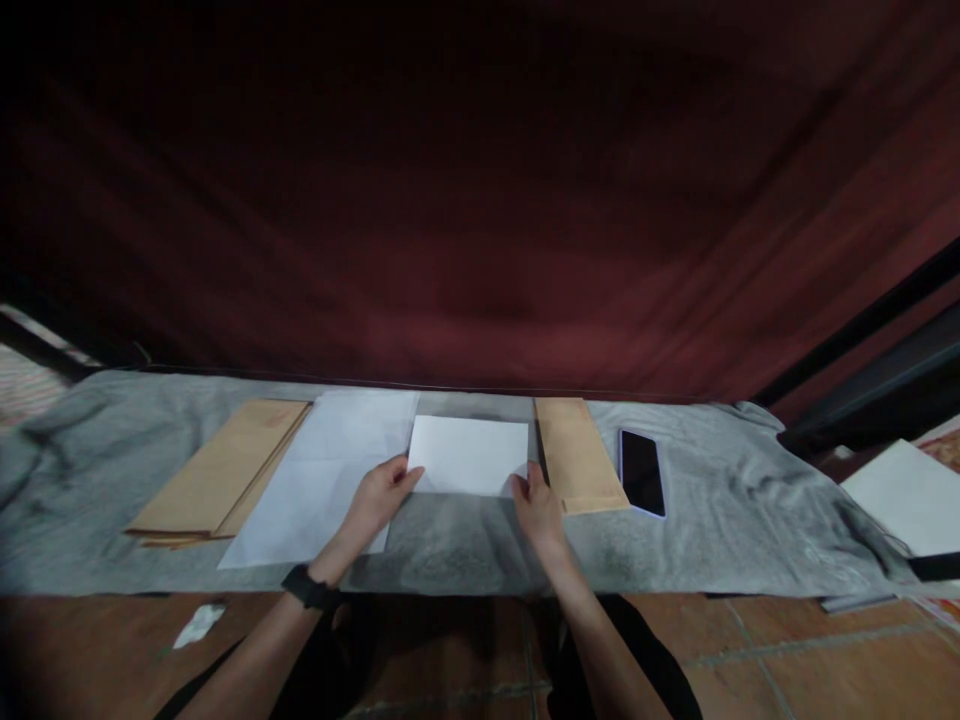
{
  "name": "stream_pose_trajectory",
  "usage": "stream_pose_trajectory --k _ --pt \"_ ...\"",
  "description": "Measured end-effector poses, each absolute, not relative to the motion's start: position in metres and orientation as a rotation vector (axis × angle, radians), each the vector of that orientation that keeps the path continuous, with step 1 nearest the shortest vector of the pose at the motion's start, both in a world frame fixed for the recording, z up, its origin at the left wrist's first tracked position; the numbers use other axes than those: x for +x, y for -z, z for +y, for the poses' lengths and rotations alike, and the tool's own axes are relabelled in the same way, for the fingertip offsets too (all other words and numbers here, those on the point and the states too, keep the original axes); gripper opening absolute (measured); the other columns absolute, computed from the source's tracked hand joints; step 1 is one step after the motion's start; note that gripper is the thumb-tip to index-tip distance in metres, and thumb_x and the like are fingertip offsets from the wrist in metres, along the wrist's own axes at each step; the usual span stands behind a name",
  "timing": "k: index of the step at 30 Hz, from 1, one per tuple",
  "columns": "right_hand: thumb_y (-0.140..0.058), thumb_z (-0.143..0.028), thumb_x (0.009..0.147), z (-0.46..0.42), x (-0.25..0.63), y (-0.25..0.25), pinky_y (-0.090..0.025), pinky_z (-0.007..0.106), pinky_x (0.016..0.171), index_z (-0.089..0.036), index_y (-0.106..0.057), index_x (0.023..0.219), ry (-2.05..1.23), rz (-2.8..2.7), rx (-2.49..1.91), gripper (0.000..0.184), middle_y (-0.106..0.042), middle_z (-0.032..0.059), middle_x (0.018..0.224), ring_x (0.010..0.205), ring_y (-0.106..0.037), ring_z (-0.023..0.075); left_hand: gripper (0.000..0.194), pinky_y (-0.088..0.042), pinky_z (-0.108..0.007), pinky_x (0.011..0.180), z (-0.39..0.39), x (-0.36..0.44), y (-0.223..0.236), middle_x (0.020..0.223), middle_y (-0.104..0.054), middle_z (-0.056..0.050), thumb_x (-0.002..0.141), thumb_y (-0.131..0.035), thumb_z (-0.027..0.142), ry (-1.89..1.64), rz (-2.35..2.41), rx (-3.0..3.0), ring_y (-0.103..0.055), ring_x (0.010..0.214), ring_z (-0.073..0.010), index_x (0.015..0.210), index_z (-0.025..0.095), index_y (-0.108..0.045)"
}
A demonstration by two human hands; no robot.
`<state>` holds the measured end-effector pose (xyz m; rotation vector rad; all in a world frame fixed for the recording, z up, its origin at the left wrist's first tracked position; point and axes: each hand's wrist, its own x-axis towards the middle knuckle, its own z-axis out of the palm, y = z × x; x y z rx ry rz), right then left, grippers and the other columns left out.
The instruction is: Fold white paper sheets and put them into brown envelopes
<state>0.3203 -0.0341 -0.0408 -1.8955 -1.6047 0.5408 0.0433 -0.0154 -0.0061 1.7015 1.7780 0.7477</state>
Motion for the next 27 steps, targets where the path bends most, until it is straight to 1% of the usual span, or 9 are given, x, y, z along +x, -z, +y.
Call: stream_pose_trajectory --k 2,4,6,9,14,18,22,24,27 --pt "-0.043 -0.038 0.095 -0.034 0.314 0.040 -0.048 0.031 0.067 -0.017 -0.052 0.129 -0.473 -1.601 -1.961 0.041 -0.073 0.0114 0.094 0.083 -0.070 0.0261 0.027 -0.034 -0.023 0.059 -0.013 0.048 0.004 0.060 -0.055 0.004 0.090 -0.053 0.036 -0.657 1.902 1.738 -0.052 0.060 -0.0131 0.068 0.021 -0.057" --pt "-0.041 -0.036 0.096 -0.033 0.309 0.040 -0.049 0.032 0.069 -0.015 -0.044 0.140 -0.439 -1.598 -1.991 0.049 -0.073 0.0145 0.102 0.087 -0.071 0.0275 0.025 -0.033 -0.024 0.059 -0.010 0.051 0.001 0.062 -0.058 0.003 0.091 -0.053 0.034 -0.569 1.973 1.733 -0.054 0.061 -0.0134 0.069 0.021 -0.057" --pt "-0.040 -0.036 0.096 -0.032 0.307 0.040 -0.050 0.033 0.071 -0.013 -0.037 0.146 -0.410 -1.594 -1.998 0.054 -0.073 0.0162 0.105 0.090 -0.072 0.0286 0.022 -0.033 -0.024 0.059 -0.008 0.055 -0.002 0.066 -0.062 0.002 0.091 -0.054 0.033 -0.497 2.015 1.721 -0.057 0.064 -0.0144 0.073 0.022 -0.059" --pt "-0.040 -0.035 0.097 -0.031 0.304 0.040 -0.051 0.034 0.072 -0.013 -0.032 0.150 -0.361 -1.601 -2.018 0.059 -0.074 0.0164 0.102 0.090 -0.073 0.0293 0.019 -0.035 -0.025 0.060 -0.007 0.061 -0.006 0.075 -0.069 -0.001 0.093 -0.053 0.033 -0.408 2.089 1.726 -0.063 0.072 -0.0166 0.082 0.022 -0.063" --pt "-0.038 -0.034 0.099 -0.028 0.298 0.039 -0.051 0.037 0.072 -0.012 -0.033 0.151 -0.293 -1.648 -2.138 0.057 -0.074 0.0187 0.100 0.086 -0.073 0.0317 0.022 -0.041 -0.027 0.066 -0.008 0.072 -0.009 0.089 -0.075 -0.007 0.096 -0.049 0.033 -0.290 2.215 1.756 -0.069 0.086 -0.0210 0.103 0.022 -0.066" --pt "-0.037 -0.032 0.099 -0.025 0.296 0.041 -0.052 0.036 0.076 -0.012 -0.035 0.149 -0.141 -1.719 -2.068 0.053 -0.072 0.0205 0.110 0.092 -0.072 0.0301 0.032 -0.046 -0.030 0.071 -0.010 0.079 -0.008 0.094 -0.075 -0.013 0.099 -0.042 0.032 -0.277 2.268 1.812 -0.071 0.090 -0.0239 0.117 0.018 -0.064" --pt "-0.033 -0.031 0.100 -0.024 0.293 0.043 -0.053 0.037 0.070 -0.009 -0.040 0.146 -0.069 -1.765 -2.041 0.051 -0.067 0.0230 0.114 0.089 -0.071 0.0306 0.033 -0.049 -0.031 0.073 -0.009 0.084 -0.006 0.096 -0.074 -0.014 0.099 -0.041 0.030 -0.265 2.280 1.818 -0.072 0.091 -0.0242 0.120 0.016 -0.063" --pt "-0.032 -0.029 0.099 -0.023 0.292 0.043 -0.053 0.037 0.069 -0.010 -0.042 0.145 -0.008 -1.786 -2.050 0.051 -0.065 0.0216 0.112 0.089 -0.069 0.0302 0.033 -0.050 -0.031 0.074 -0.008 0.085 -0.005 0.097 -0.074 -0.015 0.098 -0.042 0.029 -0.253 2.289 1.812 -0.072 0.091 -0.0249 0.119 0.015 -0.064" --pt "-0.034 -0.026 0.099 -0.023 0.289 0.044 -0.052 0.039 0.080 -0.013 -0.046 0.143 0.148 -1.829 -1.980 0.048 -0.064 0.0192 0.114 0.099 -0.064 0.0297 0.033 -0.051 -0.033 0.075 -0.006 0.087 -0.002 0.095 -0.074 -0.016 0.098 -0.043 0.026 -0.258 2.294 1.828 -0.071 0.093 -0.0266 0.120 0.012 -0.063"
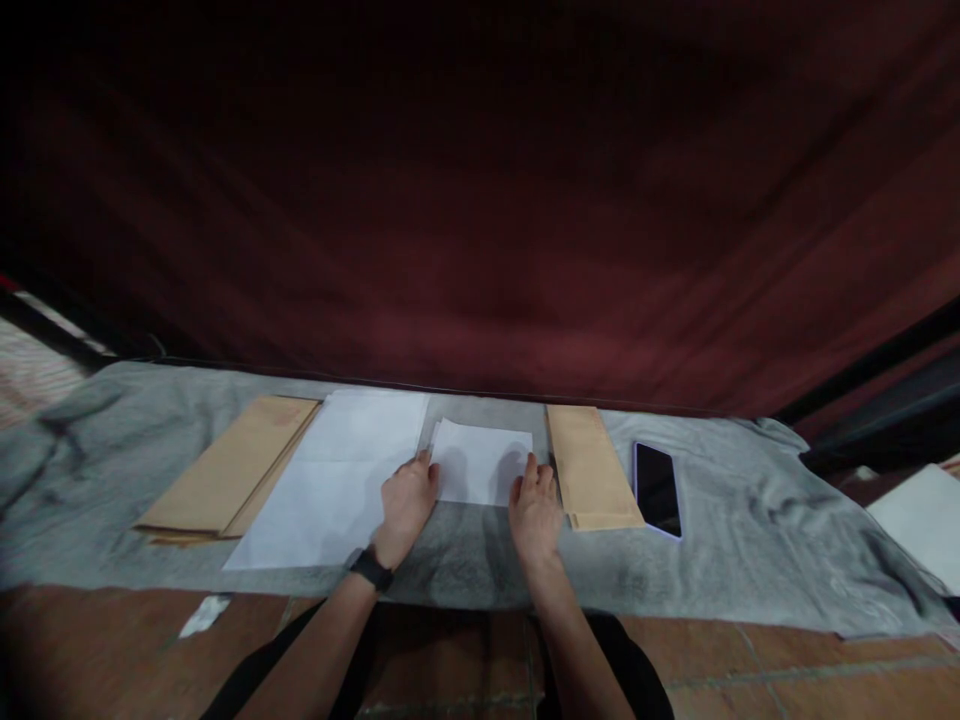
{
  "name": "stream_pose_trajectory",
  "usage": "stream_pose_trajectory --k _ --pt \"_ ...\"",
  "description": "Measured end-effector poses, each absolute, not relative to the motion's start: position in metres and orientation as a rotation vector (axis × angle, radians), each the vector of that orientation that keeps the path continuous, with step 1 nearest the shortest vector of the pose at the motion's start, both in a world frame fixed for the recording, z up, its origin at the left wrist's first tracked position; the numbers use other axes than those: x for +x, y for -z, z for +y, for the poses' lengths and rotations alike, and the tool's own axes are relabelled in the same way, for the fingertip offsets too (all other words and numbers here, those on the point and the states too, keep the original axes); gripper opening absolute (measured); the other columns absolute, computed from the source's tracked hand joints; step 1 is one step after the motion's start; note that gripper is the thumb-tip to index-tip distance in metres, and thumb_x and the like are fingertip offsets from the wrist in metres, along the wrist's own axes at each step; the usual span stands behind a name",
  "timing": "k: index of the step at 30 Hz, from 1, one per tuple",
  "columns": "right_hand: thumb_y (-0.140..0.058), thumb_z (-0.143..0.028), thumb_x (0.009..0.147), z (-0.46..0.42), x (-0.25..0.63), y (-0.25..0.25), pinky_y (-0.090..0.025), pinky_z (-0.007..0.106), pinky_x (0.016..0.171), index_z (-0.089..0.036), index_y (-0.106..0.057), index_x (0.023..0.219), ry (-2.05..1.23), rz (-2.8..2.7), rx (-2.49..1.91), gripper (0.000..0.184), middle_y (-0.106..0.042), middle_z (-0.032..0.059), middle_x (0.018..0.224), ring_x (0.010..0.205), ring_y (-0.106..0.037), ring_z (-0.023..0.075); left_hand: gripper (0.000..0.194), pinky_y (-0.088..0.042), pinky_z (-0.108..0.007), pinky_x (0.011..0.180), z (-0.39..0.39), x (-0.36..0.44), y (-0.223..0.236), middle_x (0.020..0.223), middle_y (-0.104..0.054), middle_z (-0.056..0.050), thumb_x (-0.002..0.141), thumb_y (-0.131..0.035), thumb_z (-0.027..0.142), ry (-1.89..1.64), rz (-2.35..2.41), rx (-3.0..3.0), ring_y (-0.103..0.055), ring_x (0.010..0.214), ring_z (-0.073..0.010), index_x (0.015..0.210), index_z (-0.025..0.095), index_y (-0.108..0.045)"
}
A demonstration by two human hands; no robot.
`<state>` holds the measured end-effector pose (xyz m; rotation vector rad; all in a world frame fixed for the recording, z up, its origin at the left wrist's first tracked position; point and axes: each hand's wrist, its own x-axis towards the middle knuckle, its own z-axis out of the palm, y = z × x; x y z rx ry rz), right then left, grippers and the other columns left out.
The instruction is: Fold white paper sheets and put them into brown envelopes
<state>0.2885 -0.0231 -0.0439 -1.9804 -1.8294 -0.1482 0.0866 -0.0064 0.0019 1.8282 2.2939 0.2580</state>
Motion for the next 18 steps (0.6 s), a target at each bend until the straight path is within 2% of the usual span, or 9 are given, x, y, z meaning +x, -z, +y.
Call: stream_pose_trajectory --k 2,5,8,13,16,18 --pt "-0.035 -0.024 0.099 -0.023 0.285 0.044 -0.049 0.043 0.092 -0.015 -0.049 0.142 0.166 -1.891 -1.885 0.046 -0.061 0.0191 0.126 0.112 -0.059 0.0305 0.034 -0.051 -0.034 0.077 -0.006 0.087 0.001 0.093 -0.073 -0.016 0.098 -0.041 0.025 -0.276 2.289 1.855 -0.071 0.094 -0.0269 0.121 0.012 -0.062" --pt "-0.034 -0.024 0.100 -0.023 0.277 0.044 -0.040 0.047 0.107 -0.017 -0.047 0.144 0.064 -2.040 -1.714 0.047 -0.047 0.0151 0.150 0.136 -0.043 0.0298 0.035 -0.051 -0.035 0.079 -0.007 0.086 0.005 0.092 -0.072 -0.016 0.099 -0.039 0.025 -0.294 2.284 1.887 -0.071 0.095 -0.0272 0.121 0.011 -0.062" --pt "-0.035 -0.030 0.102 -0.025 0.267 0.048 -0.031 0.046 0.116 -0.019 -0.042 0.149 -0.032 -2.154 -1.620 0.049 -0.035 0.0097 0.160 0.147 -0.030 0.0270 0.036 -0.051 -0.036 0.079 -0.007 0.086 0.006 0.092 -0.072 -0.017 0.099 -0.038 0.025 -0.296 2.285 1.894 -0.070 0.094 -0.0279 0.122 0.009 -0.061" --pt "-0.036 -0.034 0.104 -0.029 0.258 0.055 -0.024 0.048 0.120 -0.022 -0.043 0.150 -0.076 -2.230 -1.641 0.049 -0.037 0.0084 0.159 0.146 -0.035 0.0261 0.035 -0.050 -0.039 0.085 -0.008 0.089 0.000 0.099 -0.069 -0.018 0.098 -0.036 0.018 -0.319 2.333 1.918 -0.066 0.100 -0.0286 0.123 0.008 -0.058" --pt "-0.036 -0.036 0.104 -0.029 0.258 0.057 -0.025 0.050 0.119 -0.021 -0.042 0.151 -0.051 -2.245 -1.661 0.050 -0.036 0.0096 0.160 0.146 -0.035 0.0272 0.038 -0.045 -0.043 0.098 -0.009 0.098 0.001 0.118 -0.064 -0.019 0.097 -0.035 0.014 -0.465 2.319 2.034 -0.060 0.114 -0.0299 0.128 0.009 -0.056" --pt "-0.036 -0.033 0.104 -0.029 0.259 0.059 -0.025 0.050 0.119 -0.021 -0.041 0.152 -0.024 -2.271 -1.664 0.050 -0.035 0.0102 0.160 0.146 -0.034 0.0279 0.042 -0.040 -0.045 0.107 -0.010 0.109 0.008 0.135 -0.057 -0.019 0.099 -0.037 0.019 -0.582 2.101 2.199 -0.052 0.128 -0.0299 0.137 0.011 -0.050"
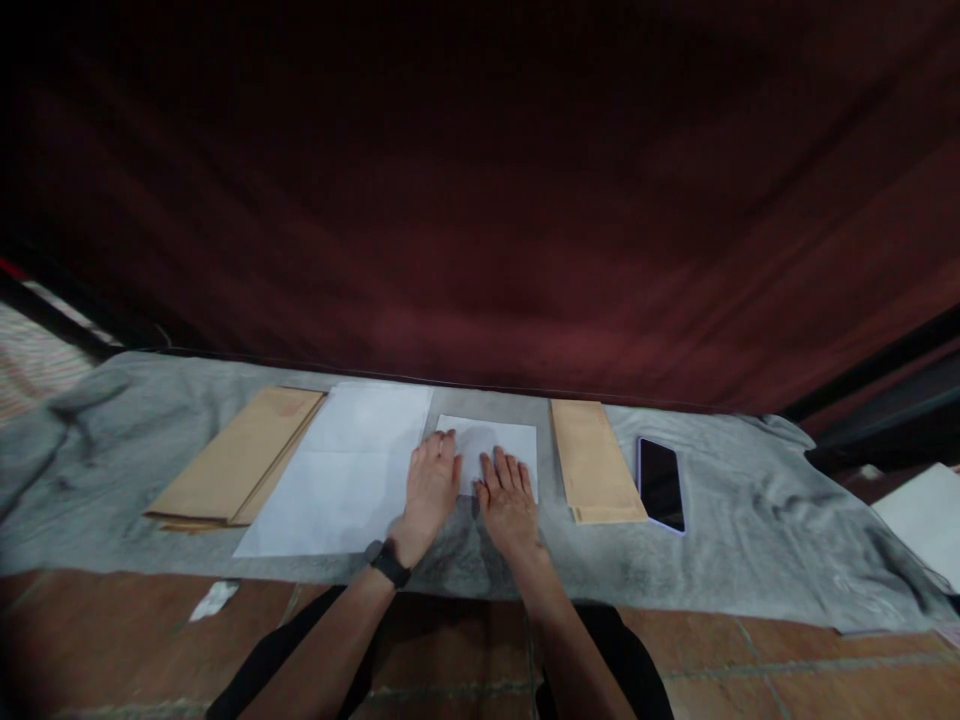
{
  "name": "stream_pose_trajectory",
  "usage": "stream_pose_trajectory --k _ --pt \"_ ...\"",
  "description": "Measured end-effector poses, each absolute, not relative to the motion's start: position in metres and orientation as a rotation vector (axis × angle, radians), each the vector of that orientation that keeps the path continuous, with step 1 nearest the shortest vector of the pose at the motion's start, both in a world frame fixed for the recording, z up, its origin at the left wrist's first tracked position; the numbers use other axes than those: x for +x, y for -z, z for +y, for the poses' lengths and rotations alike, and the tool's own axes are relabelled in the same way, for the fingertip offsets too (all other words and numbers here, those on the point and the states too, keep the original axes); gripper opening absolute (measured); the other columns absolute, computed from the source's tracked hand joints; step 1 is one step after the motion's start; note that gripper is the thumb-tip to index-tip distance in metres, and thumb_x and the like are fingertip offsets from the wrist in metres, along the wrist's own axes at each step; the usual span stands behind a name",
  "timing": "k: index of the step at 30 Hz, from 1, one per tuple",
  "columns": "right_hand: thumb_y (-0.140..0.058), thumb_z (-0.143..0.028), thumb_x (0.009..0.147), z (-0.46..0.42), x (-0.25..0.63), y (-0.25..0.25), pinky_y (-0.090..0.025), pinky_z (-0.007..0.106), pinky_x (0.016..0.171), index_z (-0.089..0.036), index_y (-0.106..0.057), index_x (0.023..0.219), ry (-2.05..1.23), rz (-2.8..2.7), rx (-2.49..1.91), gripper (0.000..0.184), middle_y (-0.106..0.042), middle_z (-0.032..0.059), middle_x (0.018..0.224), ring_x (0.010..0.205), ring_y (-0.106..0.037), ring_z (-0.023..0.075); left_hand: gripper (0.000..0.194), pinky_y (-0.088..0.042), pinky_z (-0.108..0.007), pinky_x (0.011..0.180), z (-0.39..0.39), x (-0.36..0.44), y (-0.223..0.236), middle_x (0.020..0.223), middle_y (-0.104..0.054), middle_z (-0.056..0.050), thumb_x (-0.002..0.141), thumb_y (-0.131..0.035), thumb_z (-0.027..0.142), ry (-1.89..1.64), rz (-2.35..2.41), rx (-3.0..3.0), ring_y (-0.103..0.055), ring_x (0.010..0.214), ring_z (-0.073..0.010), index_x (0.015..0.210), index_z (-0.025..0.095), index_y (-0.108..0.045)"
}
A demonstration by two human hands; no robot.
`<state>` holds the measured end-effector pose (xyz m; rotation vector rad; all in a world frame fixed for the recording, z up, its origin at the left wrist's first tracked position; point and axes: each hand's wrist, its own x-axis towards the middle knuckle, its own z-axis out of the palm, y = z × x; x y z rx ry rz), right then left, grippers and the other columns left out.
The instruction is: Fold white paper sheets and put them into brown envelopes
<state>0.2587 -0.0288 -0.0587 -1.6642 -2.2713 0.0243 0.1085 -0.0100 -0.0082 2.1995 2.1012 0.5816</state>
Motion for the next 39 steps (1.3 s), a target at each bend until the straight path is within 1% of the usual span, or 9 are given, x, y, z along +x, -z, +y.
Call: stream_pose_trajectory --k 2,4,7,10,17,25,29,35,39 --pt "-0.036 -0.025 0.102 -0.029 0.259 0.060 -0.025 0.049 0.120 -0.019 -0.040 0.152 0.009 -2.304 -1.666 0.051 -0.035 0.0102 0.159 0.147 -0.033 0.0277 0.046 -0.034 -0.045 0.115 -0.012 0.120 0.020 0.149 -0.048 -0.015 0.101 -0.038 0.028 -0.615 1.816 2.361 -0.040 0.141 -0.0283 0.144 0.014 -0.046" --pt "-0.037 -0.017 0.098 -0.030 0.259 0.062 -0.024 0.048 0.121 -0.017 -0.038 0.153 0.046 -2.332 -1.671 0.055 -0.037 0.0104 0.159 0.147 -0.032 0.0268 0.049 -0.027 -0.047 0.120 -0.014 0.130 0.032 0.155 -0.043 -0.010 0.102 -0.035 0.036 -0.569 1.683 2.443 -0.033 0.147 -0.0260 0.147 0.017 -0.043" --pt "-0.036 -0.013 0.097 -0.031 0.260 0.063 -0.022 0.045 0.122 -0.016 -0.036 0.154 0.095 -2.339 -1.693 0.057 -0.036 0.0099 0.159 0.147 -0.032 0.0258 0.055 -0.021 -0.046 0.123 -0.015 0.136 0.046 0.159 -0.039 -0.009 0.104 -0.028 0.043 -0.496 1.739 2.452 -0.029 0.149 -0.0235 0.152 0.017 -0.037" --pt "-0.032 -0.016 0.100 -0.031 0.261 0.064 -0.023 0.045 0.121 -0.019 -0.036 0.154 0.114 -2.311 -1.705 0.054 -0.033 0.0086 0.161 0.147 -0.032 0.0250 0.061 -0.019 -0.044 0.124 -0.014 0.133 0.053 0.160 -0.035 -0.012 0.104 -0.023 0.045 -0.443 1.861 2.429 -0.026 0.151 -0.0231 0.153 0.011 -0.033" --pt "-0.029 -0.034 0.105 -0.030 0.272 0.068 -0.025 0.045 0.119 -0.016 -0.035 0.154 0.093 -2.233 -1.799 0.053 -0.030 0.0125 0.161 0.148 -0.031 0.0260 0.063 -0.018 -0.043 0.124 -0.016 0.118 0.053 0.163 -0.026 -0.017 0.103 -0.025 0.041 -0.326 2.072 2.348 -0.021 0.152 -0.0259 0.155 0.006 -0.028" --pt "-0.027 -0.034 0.103 -0.036 0.293 0.077 -0.028 0.047 0.118 -0.007 -0.035 0.153 0.107 -2.170 -1.875 0.057 -0.034 0.0173 0.159 0.146 -0.033 0.0292 0.060 -0.013 -0.048 0.124 -0.027 0.116 0.044 0.162 -0.027 -0.018 0.103 -0.023 0.035 -0.205 2.145 2.333 -0.023 0.151 -0.0277 0.154 0.003 -0.028" --pt "-0.027 -0.033 0.103 -0.039 0.296 0.075 -0.030 0.050 0.117 -0.007 -0.036 0.152 0.102 -2.117 -1.830 0.057 -0.037 0.0183 0.157 0.146 -0.034 0.0300 0.060 -0.015 -0.048 0.124 -0.031 0.114 0.044 0.161 -0.027 -0.019 0.103 -0.023 0.035 -0.226 2.112 2.344 -0.024 0.151 -0.0285 0.154 0.002 -0.028" --pt "-0.022 -0.040 0.104 -0.038 0.290 0.056 -0.029 0.048 0.120 -0.012 -0.041 0.151 -0.214 -2.177 -1.584 0.057 -0.036 0.0132 0.159 0.149 -0.029 0.0239 0.060 -0.020 -0.049 0.122 -0.033 0.112 0.043 0.161 -0.028 -0.017 0.103 -0.024 0.034 -0.272 2.082 2.340 -0.024 0.151 -0.0293 0.154 0.004 -0.029" --pt "-0.021 -0.044 0.105 -0.018 0.272 0.044 -0.027 0.044 0.122 -0.014 -0.043 0.150 -0.390 -2.259 -1.430 0.059 -0.039 0.0105 0.158 0.148 -0.030 0.0202 0.057 -0.016 -0.048 0.123 -0.031 0.110 0.043 0.163 -0.027 -0.013 0.102 -0.025 0.031 -0.305 2.023 2.376 -0.022 0.151 -0.0286 0.154 0.009 -0.032"
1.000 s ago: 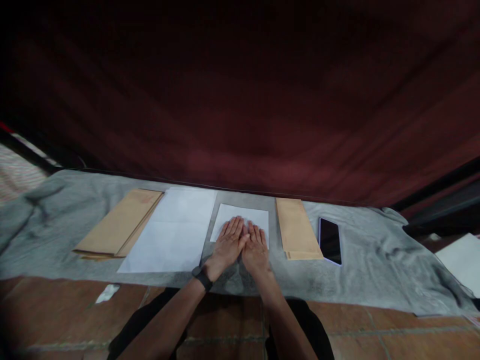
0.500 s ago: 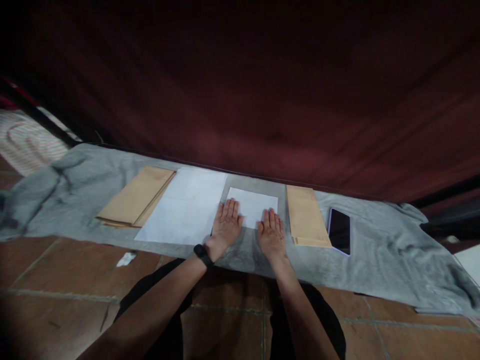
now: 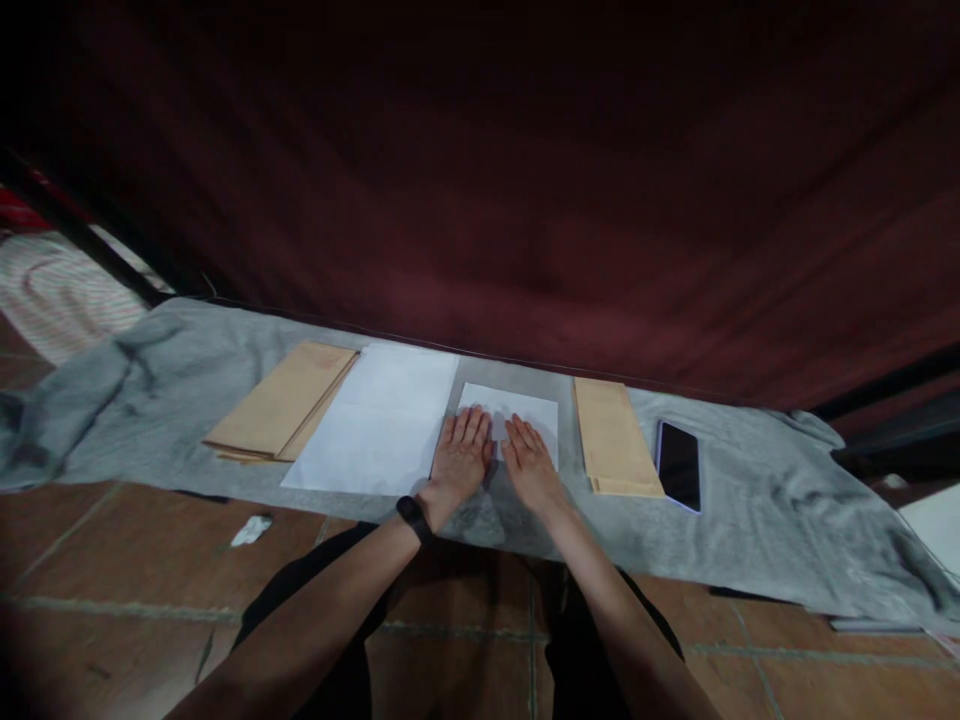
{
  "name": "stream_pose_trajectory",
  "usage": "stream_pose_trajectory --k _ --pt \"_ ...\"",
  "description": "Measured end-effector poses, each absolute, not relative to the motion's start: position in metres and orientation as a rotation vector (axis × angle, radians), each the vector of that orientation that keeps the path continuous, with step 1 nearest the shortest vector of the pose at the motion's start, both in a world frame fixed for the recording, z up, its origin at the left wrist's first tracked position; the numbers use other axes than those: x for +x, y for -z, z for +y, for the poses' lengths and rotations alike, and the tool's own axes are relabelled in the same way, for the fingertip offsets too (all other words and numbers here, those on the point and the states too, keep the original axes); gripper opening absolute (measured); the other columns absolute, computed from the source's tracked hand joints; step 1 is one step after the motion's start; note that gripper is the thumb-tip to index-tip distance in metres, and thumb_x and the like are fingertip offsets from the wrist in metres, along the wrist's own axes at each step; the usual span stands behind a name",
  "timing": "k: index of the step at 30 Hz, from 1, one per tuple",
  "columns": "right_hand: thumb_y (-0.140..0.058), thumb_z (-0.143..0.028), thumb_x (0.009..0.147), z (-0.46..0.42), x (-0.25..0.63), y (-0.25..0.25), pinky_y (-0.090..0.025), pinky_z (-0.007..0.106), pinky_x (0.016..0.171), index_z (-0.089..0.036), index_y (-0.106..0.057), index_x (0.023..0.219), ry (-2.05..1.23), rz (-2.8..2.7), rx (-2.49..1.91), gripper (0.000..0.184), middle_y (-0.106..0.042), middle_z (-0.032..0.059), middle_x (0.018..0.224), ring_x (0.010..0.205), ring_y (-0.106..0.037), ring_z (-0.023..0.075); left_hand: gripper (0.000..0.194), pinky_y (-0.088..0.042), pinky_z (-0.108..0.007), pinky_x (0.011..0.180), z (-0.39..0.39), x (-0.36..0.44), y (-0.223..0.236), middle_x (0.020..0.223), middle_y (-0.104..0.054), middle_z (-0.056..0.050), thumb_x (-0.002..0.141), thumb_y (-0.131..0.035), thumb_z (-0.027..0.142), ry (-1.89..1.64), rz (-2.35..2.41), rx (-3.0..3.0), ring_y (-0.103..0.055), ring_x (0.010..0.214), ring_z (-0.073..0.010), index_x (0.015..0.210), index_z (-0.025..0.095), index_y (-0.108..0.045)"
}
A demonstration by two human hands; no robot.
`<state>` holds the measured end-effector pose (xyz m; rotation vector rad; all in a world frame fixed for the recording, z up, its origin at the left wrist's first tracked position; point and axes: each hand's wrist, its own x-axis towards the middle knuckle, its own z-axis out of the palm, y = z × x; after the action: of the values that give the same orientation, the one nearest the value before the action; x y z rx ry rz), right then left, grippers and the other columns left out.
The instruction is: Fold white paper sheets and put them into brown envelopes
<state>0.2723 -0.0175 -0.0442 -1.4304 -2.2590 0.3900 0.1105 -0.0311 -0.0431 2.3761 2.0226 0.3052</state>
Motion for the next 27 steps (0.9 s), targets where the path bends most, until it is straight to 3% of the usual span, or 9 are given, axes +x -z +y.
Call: stream_pose_trajectory --k 5,9,19,27 --pt "-0.014 -0.036 0.106 0.024 0.240 0.045 -0.026 0.041 0.122 -0.010 -0.046 0.147 -0.325 -2.396 -1.448 0.059 -0.042 0.0126 0.155 0.147 -0.032 0.0200 0.057 -0.019 -0.048 0.123 -0.029 0.109 0.045 0.161 -0.030 -0.016 0.102 -0.027 0.029 -0.250 1.992 2.391 -0.025 0.150 -0.0290 0.154 0.008 -0.031" --pt "-0.024 -0.035 0.105 0.039 0.231 0.056 -0.023 0.045 0.121 -0.016 -0.042 0.151 -0.084 -2.485 -1.528 0.052 -0.034 0.0106 0.160 0.149 -0.029 0.0239 0.056 -0.020 -0.049 0.123 -0.029 0.109 0.047 0.160 -0.031 -0.018 0.102 -0.026 0.028 -0.248 1.987 2.400 -0.025 0.150 -0.0297 0.153 0.006 -0.032" --pt "-0.025 -0.042 0.105 0.060 0.271 0.066 -0.023 0.046 0.118 -0.015 -0.035 0.154 0.054 -2.268 -1.827 0.057 -0.038 0.0120 0.158 0.145 -0.034 0.0264 0.058 -0.022 -0.046 0.122 -0.031 0.107 0.049 0.161 -0.030 -0.018 0.102 -0.026 0.032 -0.330 2.012 2.357 -0.025 0.151 -0.0266 0.153 0.004 -0.032" --pt "-0.026 -0.036 0.104 0.057 0.290 0.068 -0.024 0.046 0.117 -0.009 -0.038 0.151 0.132 -2.229 -1.881 0.056 -0.040 0.0164 0.156 0.143 -0.037 0.0287 0.059 -0.022 -0.045 0.123 -0.034 0.103 0.047 0.161 -0.030 -0.016 0.102 -0.028 0.034 -0.326 2.006 2.363 -0.026 0.150 -0.0261 0.153 0.005 -0.033"
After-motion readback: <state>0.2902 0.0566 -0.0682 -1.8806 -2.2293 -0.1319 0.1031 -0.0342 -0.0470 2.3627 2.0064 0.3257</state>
